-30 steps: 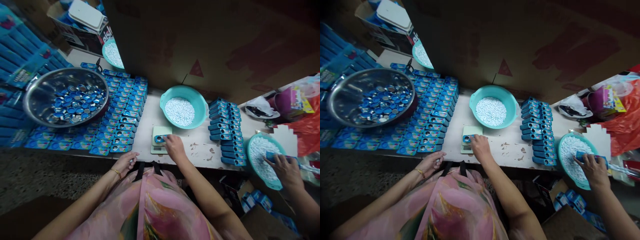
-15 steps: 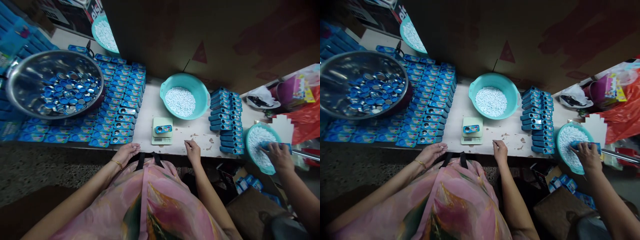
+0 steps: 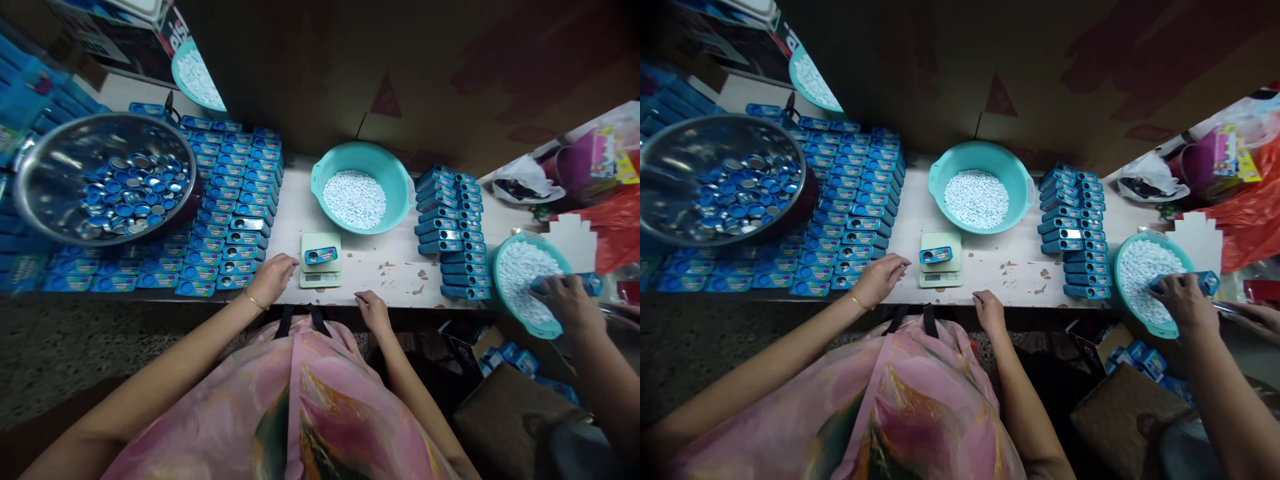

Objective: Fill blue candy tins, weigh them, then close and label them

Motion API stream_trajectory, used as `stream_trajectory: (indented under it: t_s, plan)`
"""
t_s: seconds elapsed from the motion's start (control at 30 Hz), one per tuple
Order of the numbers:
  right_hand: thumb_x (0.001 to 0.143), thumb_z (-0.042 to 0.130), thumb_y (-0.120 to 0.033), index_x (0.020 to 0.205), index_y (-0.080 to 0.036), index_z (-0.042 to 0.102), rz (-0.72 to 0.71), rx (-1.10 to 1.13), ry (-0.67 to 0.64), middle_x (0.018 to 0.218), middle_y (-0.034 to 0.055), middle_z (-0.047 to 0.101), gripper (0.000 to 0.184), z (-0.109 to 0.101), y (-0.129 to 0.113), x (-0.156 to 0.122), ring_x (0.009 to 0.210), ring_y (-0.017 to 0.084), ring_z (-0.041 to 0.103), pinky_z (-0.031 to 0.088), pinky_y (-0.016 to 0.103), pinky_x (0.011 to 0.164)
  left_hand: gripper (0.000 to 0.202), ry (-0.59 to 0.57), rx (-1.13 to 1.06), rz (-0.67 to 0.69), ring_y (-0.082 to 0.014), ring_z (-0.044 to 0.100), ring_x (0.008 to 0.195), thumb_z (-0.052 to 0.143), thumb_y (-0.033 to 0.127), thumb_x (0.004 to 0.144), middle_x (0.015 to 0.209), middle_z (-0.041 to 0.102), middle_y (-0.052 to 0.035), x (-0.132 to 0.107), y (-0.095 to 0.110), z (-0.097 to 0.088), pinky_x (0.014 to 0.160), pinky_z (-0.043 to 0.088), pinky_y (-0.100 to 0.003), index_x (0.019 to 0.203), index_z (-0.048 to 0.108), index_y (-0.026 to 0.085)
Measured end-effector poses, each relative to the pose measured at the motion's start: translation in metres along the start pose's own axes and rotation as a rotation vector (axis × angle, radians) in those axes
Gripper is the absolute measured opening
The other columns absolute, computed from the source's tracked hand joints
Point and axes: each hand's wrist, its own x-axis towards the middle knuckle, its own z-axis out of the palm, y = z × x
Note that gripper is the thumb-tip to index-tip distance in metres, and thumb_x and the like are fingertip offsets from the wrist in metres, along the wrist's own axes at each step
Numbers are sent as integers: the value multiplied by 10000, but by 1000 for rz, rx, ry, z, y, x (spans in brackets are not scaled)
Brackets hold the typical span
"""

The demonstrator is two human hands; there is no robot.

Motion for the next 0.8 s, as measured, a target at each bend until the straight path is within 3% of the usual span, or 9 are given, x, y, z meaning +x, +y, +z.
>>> stream_trajectory:
  t_s: [0.13,0.3,0.4,0.5,0.6,0.7,0.8]
  plan:
    - [836,403,-283,932,-186,621,9,19,34,903,63,634,257,-1,8,-5,854,164,581,437,278,767,224,-38,66,111,-162,539,869,404,167,817,913,578,-71,31,17,11,784,423,-281,930,597,170]
    - [833,407,-291,927,-190,626,27,48,62,898,64,636,259,-7,17,-11,832,168,586,448,293,751,193,-30,-243,-114,-195,510,949,528,152,735,967,556,-67,40,28,16,840,397,-282,897,621,202]
    - [841,398,-291,912,-200,625,-35,95,116,879,56,630,255,-25,11,4,835,167,580,446,299,764,241,27,-448,-190,-209,491,986,578,129,688,987,552,-66,40,29,8,882,366,-273,901,641,223]
    - [857,371,-294,967,-210,597,-142,110,248,929,62,606,266,-57,-7,54,910,170,551,417,309,832,225,77,-480,-215,-217,493,963,585,152,689,925,563,-62,36,25,-3,905,343,-291,889,654,227]
    - [849,387,-329,1090,-199,524,-151,31,319,1050,94,552,306,-84,-29,138,1004,202,499,383,343,875,214,128,-416,-237,-223,505,912,600,201,687,893,576,-57,23,18,-14,906,337,-309,891,657,232]
    - [706,598,-394,1201,-173,430,103,-133,150,1159,153,466,567,-86,-44,225,1050,289,456,370,424,859,217,177,-358,-272,-211,525,869,606,230,689,906,588,-49,4,10,-19,869,360,-293,899,657,244]
    - [614,672,-429,1221,-173,404,312,-129,-35,1252,186,361,711,-60,-51,280,1122,346,382,336,489,869,228,218,-337,-320,-203,538,850,613,243,689,924,594,-46,-16,6,-18,835,377,-274,912,658,254]
